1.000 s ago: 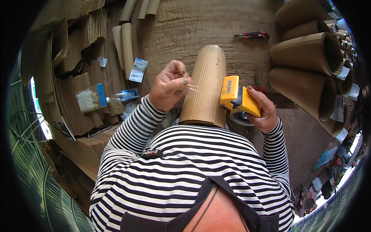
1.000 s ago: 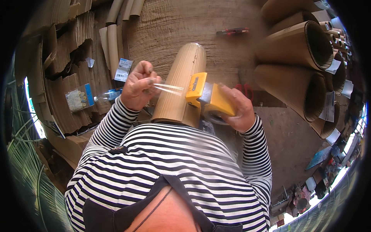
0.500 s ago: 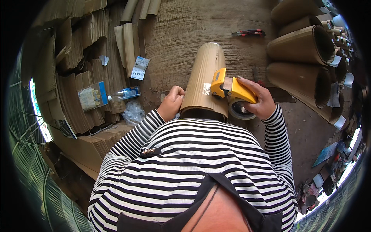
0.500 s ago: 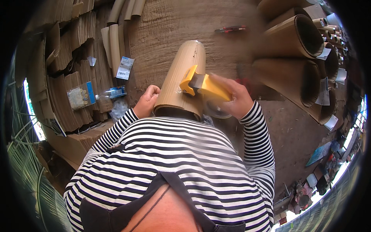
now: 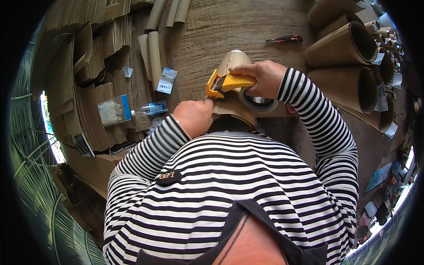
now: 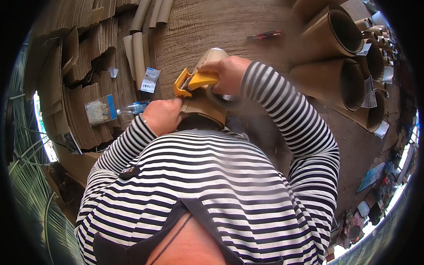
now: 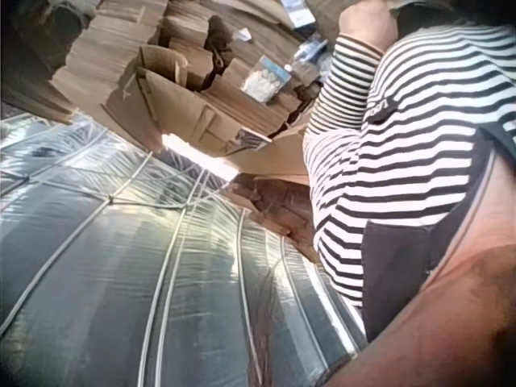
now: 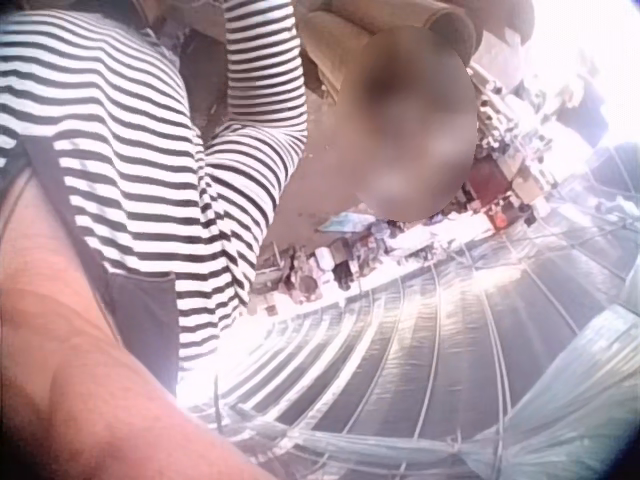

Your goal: The person wraps a potted plant in corrugated cardboard, securing it with tape. They then place the wrapped plant among other similar packages and repeat the process with another plant.

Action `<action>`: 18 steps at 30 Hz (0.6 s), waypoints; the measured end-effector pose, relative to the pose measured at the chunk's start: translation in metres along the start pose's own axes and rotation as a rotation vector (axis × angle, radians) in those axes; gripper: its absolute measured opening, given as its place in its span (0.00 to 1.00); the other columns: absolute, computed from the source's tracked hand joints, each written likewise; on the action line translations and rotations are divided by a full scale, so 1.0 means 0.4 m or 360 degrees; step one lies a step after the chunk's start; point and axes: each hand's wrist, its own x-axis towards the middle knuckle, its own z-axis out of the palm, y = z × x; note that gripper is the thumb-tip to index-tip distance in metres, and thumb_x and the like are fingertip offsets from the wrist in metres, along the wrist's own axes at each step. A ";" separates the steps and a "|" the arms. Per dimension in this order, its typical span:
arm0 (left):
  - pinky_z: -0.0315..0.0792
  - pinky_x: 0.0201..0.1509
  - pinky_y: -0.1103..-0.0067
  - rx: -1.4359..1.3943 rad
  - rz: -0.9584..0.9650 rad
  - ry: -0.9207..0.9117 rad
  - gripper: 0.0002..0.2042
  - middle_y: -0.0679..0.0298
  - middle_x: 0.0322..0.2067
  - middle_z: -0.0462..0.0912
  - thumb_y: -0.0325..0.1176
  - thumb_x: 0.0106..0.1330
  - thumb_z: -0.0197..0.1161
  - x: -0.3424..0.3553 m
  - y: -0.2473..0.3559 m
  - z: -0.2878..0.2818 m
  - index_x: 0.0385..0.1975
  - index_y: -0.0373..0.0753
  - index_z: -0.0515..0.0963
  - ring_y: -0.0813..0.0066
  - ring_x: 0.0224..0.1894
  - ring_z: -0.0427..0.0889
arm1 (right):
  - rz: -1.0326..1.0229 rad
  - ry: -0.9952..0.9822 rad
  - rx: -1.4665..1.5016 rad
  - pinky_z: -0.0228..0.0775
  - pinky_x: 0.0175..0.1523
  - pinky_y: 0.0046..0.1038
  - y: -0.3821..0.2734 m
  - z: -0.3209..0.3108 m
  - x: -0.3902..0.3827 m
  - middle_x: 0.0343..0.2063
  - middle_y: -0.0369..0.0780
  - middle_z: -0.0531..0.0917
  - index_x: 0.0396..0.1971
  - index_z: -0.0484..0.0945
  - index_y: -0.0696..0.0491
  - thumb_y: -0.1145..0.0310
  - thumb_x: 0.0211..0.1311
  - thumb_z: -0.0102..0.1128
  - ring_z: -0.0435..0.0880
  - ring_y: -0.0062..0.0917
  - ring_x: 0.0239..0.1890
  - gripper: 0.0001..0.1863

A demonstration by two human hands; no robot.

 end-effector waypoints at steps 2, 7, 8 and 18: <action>0.81 0.30 0.67 0.0039 0.0175 0.0386 0.13 0.49 0.26 0.85 0.31 0.63 0.63 -0.006 -0.008 0.052 0.42 0.29 0.75 0.53 0.28 0.87 | -0.0080 0.0045 -0.0052 0.81 0.52 0.34 0.015 0.009 -0.021 0.44 0.46 0.88 0.64 0.76 0.40 0.60 0.53 0.68 0.88 0.37 0.42 0.34; 0.81 0.30 0.66 -0.0264 0.0182 0.0828 0.21 0.49 0.27 0.85 0.28 0.63 0.59 -0.027 -0.087 0.194 0.56 0.26 0.72 0.55 0.27 0.87 | -0.0007 0.0089 0.0649 0.75 0.63 0.32 0.181 0.114 -0.258 0.55 0.48 0.83 0.66 0.74 0.54 0.80 0.48 0.69 0.85 0.34 0.55 0.38; 0.82 0.31 0.65 -0.0343 0.0127 0.0883 0.22 0.47 0.29 0.86 0.28 0.64 0.59 -0.034 -0.096 0.234 0.57 0.27 0.72 0.53 0.28 0.88 | 0.0084 0.0118 0.0767 0.74 0.64 0.31 0.194 0.162 -0.279 0.56 0.48 0.82 0.66 0.73 0.55 0.82 0.47 0.69 0.84 0.34 0.56 0.40; 0.83 0.44 0.65 -0.0417 -0.0094 0.0649 0.39 0.47 0.37 0.86 0.28 0.60 0.65 -0.080 -0.158 0.150 0.72 0.34 0.57 0.49 0.37 0.87 | -0.0011 -0.0296 -0.0181 0.80 0.57 0.32 -0.098 -0.013 0.089 0.50 0.42 0.87 0.67 0.74 0.41 0.67 0.52 0.73 0.89 0.31 0.43 0.38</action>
